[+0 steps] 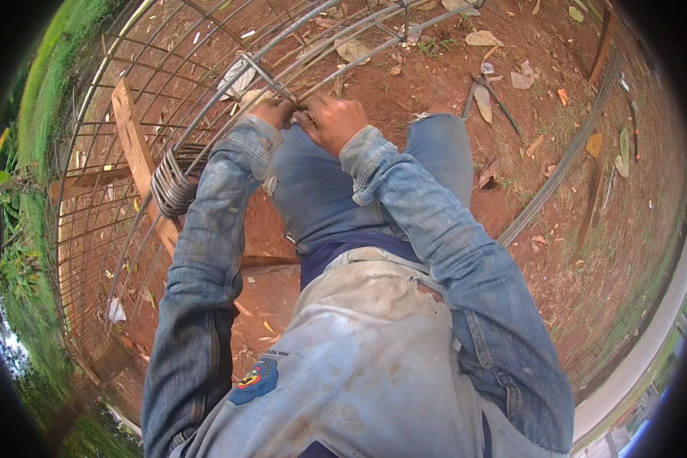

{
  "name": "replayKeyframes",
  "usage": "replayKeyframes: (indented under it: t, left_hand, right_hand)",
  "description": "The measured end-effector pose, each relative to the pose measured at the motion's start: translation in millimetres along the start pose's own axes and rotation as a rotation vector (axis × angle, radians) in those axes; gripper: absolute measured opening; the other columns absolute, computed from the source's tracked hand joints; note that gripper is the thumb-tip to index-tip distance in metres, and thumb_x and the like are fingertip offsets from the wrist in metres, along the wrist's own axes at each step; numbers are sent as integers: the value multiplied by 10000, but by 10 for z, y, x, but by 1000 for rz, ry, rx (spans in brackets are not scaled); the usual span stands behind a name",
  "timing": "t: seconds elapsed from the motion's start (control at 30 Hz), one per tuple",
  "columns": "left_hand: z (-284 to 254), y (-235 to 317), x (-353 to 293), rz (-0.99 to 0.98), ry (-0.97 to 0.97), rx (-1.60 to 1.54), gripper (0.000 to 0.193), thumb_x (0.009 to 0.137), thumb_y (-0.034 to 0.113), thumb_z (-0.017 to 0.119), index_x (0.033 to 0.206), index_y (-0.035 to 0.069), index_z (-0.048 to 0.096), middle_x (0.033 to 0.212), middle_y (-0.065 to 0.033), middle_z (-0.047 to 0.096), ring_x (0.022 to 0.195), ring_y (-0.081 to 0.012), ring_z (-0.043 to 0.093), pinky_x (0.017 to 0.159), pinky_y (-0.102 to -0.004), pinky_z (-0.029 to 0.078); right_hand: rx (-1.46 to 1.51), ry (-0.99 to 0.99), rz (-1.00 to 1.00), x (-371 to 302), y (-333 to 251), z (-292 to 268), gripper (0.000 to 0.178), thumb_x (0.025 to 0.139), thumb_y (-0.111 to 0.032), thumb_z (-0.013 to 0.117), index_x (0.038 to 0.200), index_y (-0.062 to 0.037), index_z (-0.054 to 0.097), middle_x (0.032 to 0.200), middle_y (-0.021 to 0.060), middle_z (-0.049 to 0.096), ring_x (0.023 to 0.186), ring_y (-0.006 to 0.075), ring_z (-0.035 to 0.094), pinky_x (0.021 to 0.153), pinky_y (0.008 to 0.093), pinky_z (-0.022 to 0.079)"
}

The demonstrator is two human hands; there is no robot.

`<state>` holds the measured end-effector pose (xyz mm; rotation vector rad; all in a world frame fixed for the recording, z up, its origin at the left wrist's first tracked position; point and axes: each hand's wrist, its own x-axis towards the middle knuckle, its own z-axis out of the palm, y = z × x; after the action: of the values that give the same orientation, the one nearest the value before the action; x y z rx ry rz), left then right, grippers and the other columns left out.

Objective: The person assembles a cylindrical rebar cage by tying wire ties around the intersections of vertical and horizontal rebar rods using pliers. The person adjusts the cage and uses a wooden plank as a temporary support during the process.

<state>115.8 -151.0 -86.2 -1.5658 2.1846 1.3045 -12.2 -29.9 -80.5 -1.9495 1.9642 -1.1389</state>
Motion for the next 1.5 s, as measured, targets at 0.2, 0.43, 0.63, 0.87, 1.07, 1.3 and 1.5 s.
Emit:
replayKeyframes:
  t: [0.2,0.43,0.63,0.87,1.07,1.3,1.5]
  left_hand:
    - [61,-135,107,118,59,123,439,867,462,446,962,96,671,694,-104,620,686,-244,614,670,-378,466]
    - [34,2,56,27,10,171,287,867,277,500,1012,63,623,792,-93,614,694,-185,619,649,-325,488]
    - [56,-52,66,-9,73,-44,452,869,461,462,999,71,649,742,-123,632,715,-246,621,677,-377,470]
    - [60,-54,48,-14,88,-247,276,819,276,559,888,18,632,660,-59,581,590,-148,525,543,-292,411]
    - [24,-249,50,-17,90,-284,384,853,379,557,969,21,634,676,-68,573,620,-161,546,581,-316,440]
    - [32,-117,10,13,40,-410,408,848,429,579,917,34,653,630,-15,509,592,-129,495,545,-294,393]
    - [-56,-143,-134,-33,43,-384,346,879,326,569,956,-2,650,695,-26,564,635,-132,503,607,-269,397]
  right_hand:
    - [92,39,197,-89,22,263,264,852,-303,556,786,-49,588,748,137,609,676,337,611,577,425,488]
    - [496,133,650,-65,-82,481,259,894,-232,485,770,-13,545,583,111,538,522,250,559,491,377,441]
    - [1696,139,1342,6,-136,609,165,881,-166,443,816,-23,496,579,16,431,414,89,349,347,230,283]
    - [1650,-268,1334,36,147,312,246,922,-245,473,869,-8,515,619,5,435,434,63,327,348,190,279]
    - [1239,-40,1096,-294,885,-515,286,908,-277,525,957,-1,581,621,29,570,445,80,478,364,219,348]
    - [-95,-10,1266,-1308,3367,-673,427,827,-330,592,1037,41,576,899,177,640,786,273,625,668,365,505]
    - [-368,-198,1449,-1502,3699,-153,397,798,-302,595,1085,-30,560,1046,212,608,953,357,601,827,441,482]
